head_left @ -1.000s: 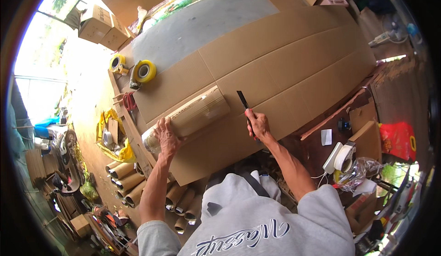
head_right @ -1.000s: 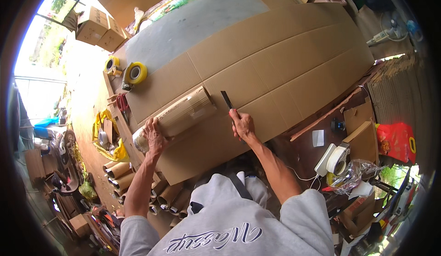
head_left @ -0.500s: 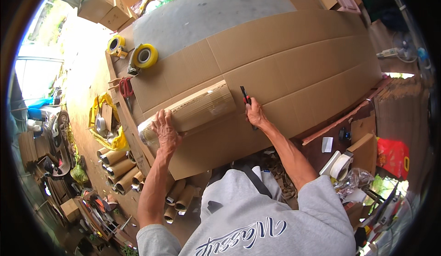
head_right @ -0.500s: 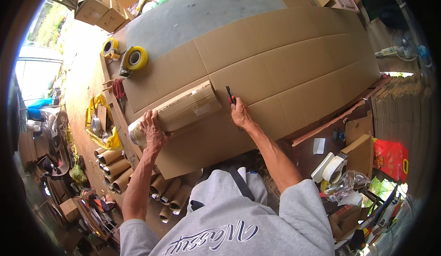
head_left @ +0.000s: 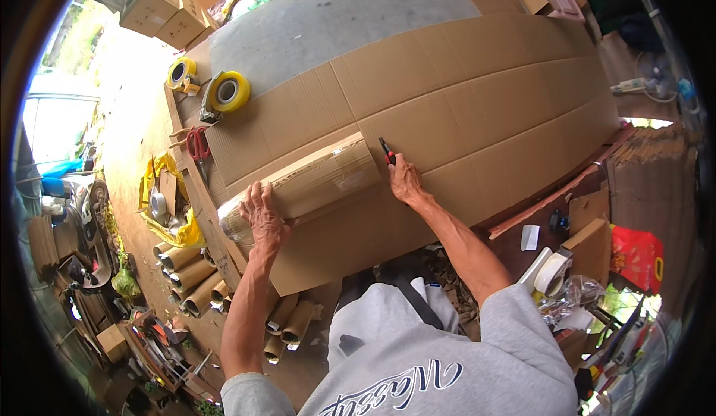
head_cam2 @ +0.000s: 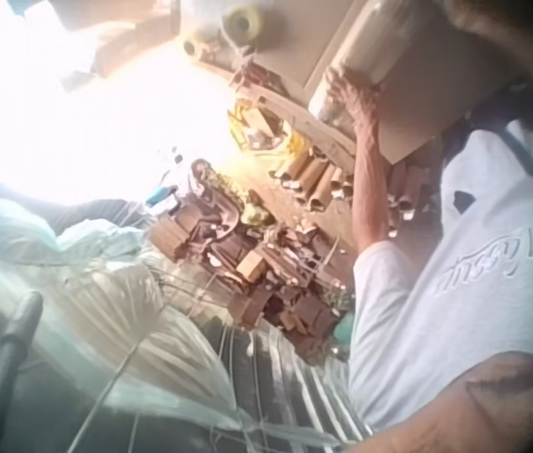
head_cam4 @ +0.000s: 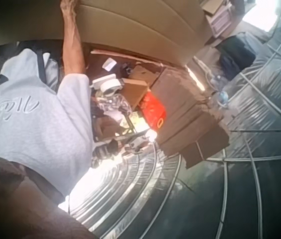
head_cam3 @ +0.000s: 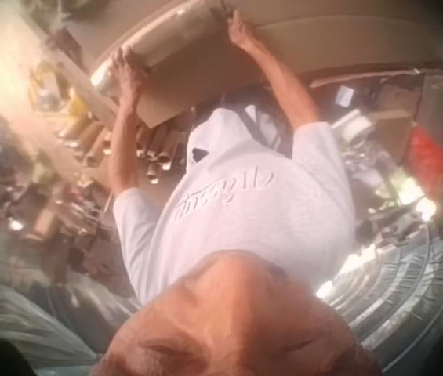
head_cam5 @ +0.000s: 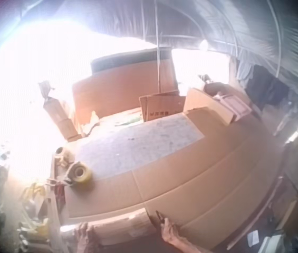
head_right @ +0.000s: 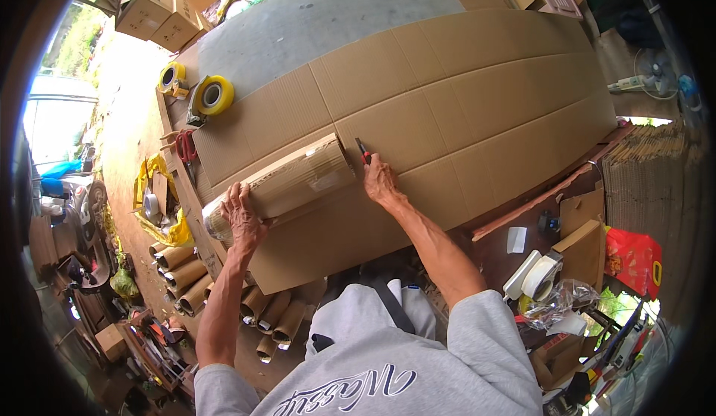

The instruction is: The person cuts a large sheet of cardboard using a utility knife and a cylindrical template, then folds the cut piece into a rectangular box and seals it with a handheld tape dispenser. The finished box is placed on the workbench.

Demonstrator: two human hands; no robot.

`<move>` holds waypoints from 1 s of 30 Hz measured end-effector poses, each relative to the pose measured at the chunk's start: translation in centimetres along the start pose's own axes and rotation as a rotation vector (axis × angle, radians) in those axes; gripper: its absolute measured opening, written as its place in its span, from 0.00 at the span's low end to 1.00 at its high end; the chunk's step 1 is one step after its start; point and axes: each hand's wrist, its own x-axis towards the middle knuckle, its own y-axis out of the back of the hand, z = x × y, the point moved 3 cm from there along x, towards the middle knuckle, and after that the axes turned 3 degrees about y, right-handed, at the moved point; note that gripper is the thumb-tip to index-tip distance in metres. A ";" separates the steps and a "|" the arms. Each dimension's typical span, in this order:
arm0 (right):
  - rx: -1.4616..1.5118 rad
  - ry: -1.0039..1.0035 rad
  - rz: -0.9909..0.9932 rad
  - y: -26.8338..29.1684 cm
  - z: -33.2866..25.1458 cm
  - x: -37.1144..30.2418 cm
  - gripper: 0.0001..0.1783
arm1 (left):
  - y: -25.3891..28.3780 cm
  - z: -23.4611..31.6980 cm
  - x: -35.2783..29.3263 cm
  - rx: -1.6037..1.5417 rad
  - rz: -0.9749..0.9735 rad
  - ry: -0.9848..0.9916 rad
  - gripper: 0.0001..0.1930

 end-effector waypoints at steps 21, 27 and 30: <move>-0.040 -0.062 -0.017 0.2 -1.2 0.1 0.13 | -0.1 -0.1 0.1 -0.003 0.021 -0.013 0.63; 0.024 0.037 0.085 -0.7 -0.1 0.0 0.12 | -0.2 -0.1 0.1 0.036 0.047 -0.025 0.66; -0.028 0.078 0.131 -0.9 -0.1 0.0 0.12 | -0.2 -0.1 0.1 0.036 0.049 -0.033 0.66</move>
